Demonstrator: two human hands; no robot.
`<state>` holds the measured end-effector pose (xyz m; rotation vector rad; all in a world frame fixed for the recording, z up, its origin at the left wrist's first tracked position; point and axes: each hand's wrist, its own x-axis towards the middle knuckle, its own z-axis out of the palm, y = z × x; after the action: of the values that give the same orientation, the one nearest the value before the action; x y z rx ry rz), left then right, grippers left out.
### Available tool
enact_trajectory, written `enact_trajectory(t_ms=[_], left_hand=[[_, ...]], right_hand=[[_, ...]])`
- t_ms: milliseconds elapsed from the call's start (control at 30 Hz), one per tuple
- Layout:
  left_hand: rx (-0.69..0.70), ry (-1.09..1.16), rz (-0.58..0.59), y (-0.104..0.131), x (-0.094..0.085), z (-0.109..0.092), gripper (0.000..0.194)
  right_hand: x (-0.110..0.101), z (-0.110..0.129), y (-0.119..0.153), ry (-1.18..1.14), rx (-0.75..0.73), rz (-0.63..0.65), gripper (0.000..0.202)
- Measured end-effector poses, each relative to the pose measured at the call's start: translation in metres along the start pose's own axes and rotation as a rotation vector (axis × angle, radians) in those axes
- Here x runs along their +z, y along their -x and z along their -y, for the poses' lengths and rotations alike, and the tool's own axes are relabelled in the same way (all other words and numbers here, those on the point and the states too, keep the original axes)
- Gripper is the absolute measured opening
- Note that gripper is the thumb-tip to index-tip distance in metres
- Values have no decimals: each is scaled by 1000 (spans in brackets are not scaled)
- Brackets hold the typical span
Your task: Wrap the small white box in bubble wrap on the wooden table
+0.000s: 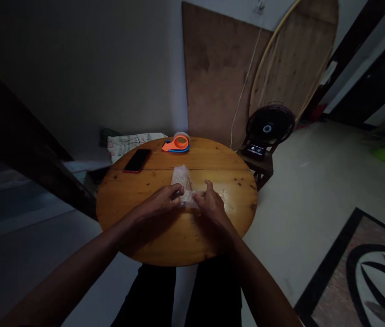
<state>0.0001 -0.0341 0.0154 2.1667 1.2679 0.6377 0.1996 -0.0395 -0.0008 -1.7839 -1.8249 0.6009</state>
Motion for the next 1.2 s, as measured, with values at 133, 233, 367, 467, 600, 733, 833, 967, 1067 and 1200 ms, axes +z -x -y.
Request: enact_trajectory(t_ms=[133, 233, 367, 467, 600, 733, 833, 967, 1067, 1200], left_hand=[[0, -27, -2, -2, 1, 1, 24], [-4, -62, 15, -4, 1, 1, 25], [-9, -130, 50, -5, 0, 0, 27], [-5, -150, 64, -6, -1, -2, 27], [21, -136, 55, -6, -1, 0, 25], [36, -114, 39, -5, 1, 5, 26], [60, -94, 29, -7, 2, 9, 26], [120, -22, -23, -8, 5, 14, 20], [147, 51, -70, -8, 10, 18, 18], [136, 109, -122, -4, 16, 23, 18]], right_hand=[[5, 6, 2, 126, 8, 12, 60], [11, 5, 1, 103, -22, -20, 53], [17, 7, 2, 31, -42, -115, 54], [20, 15, 0, -67, -43, -169, 55], [23, 27, -3, -228, -56, -172, 52], [27, 34, -6, -292, -41, -146, 50], [29, 36, -9, -311, -4, -109, 50], [27, 35, -8, -336, -15, -48, 49], [20, 35, -4, -379, -47, 26, 44], [7, 37, 3, -478, -104, 169, 42]])
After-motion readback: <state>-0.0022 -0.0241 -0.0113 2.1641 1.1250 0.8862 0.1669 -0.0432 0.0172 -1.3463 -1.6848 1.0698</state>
